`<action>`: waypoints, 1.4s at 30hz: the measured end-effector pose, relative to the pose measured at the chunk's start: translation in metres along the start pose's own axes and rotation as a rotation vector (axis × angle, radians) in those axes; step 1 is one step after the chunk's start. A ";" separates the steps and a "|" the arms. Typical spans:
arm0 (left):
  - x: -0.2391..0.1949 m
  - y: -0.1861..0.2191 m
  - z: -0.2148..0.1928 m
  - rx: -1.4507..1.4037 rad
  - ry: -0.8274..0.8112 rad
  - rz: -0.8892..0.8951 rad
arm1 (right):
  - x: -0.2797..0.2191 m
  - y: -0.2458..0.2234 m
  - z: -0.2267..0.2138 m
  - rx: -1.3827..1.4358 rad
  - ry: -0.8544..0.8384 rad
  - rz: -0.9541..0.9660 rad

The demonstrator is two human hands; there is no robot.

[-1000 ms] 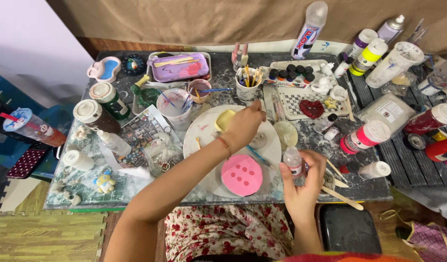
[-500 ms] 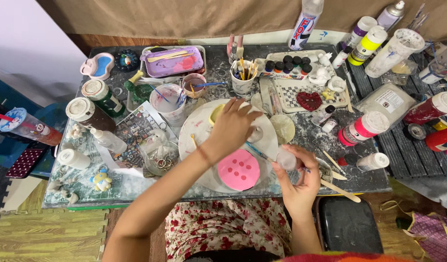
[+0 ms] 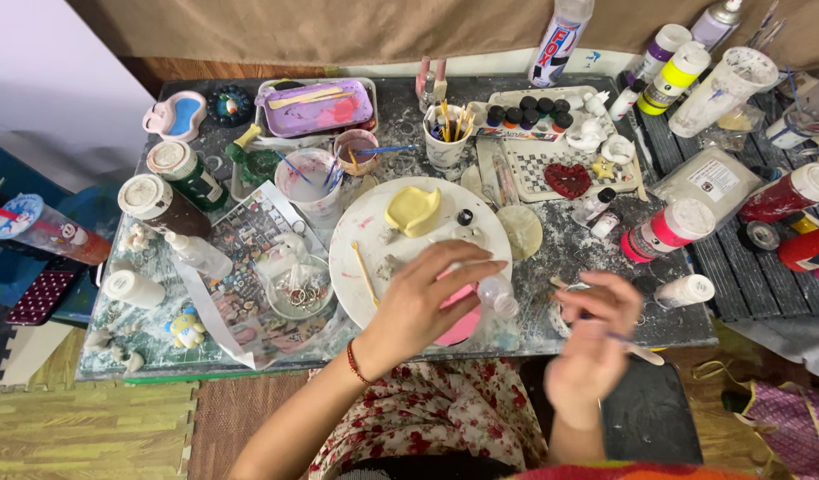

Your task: The person handles several small clay molds and figurines on a cluttered craft table. They pick up and inspect a black circular mold, a pink face-shaped mold, and a pink circular mold with raised dots. Using a paintbrush and small paint bottles, they apply paint to the raised dots on the pink mold.

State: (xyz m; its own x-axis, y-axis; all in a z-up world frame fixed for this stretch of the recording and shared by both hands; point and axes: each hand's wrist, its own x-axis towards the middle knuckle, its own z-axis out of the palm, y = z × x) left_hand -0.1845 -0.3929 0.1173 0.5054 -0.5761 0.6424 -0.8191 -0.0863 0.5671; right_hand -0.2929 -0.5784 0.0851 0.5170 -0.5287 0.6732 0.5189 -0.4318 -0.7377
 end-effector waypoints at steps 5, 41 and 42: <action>-0.008 -0.003 -0.003 0.009 0.058 -0.088 | 0.007 0.000 -0.034 -0.219 0.037 -0.253; -0.010 0.010 -0.004 -0.007 0.062 -0.035 | -0.016 0.008 -0.013 -0.010 -0.110 -0.114; -0.010 0.009 -0.004 -0.009 0.063 -0.040 | -0.015 0.009 -0.014 -0.001 -0.097 -0.124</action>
State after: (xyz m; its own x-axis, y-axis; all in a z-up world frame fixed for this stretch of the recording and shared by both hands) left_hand -0.1956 -0.3843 0.1177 0.5537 -0.5201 0.6503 -0.7958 -0.1004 0.5972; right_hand -0.3058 -0.5849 0.0677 0.5126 -0.3978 0.7609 0.5820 -0.4906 -0.6486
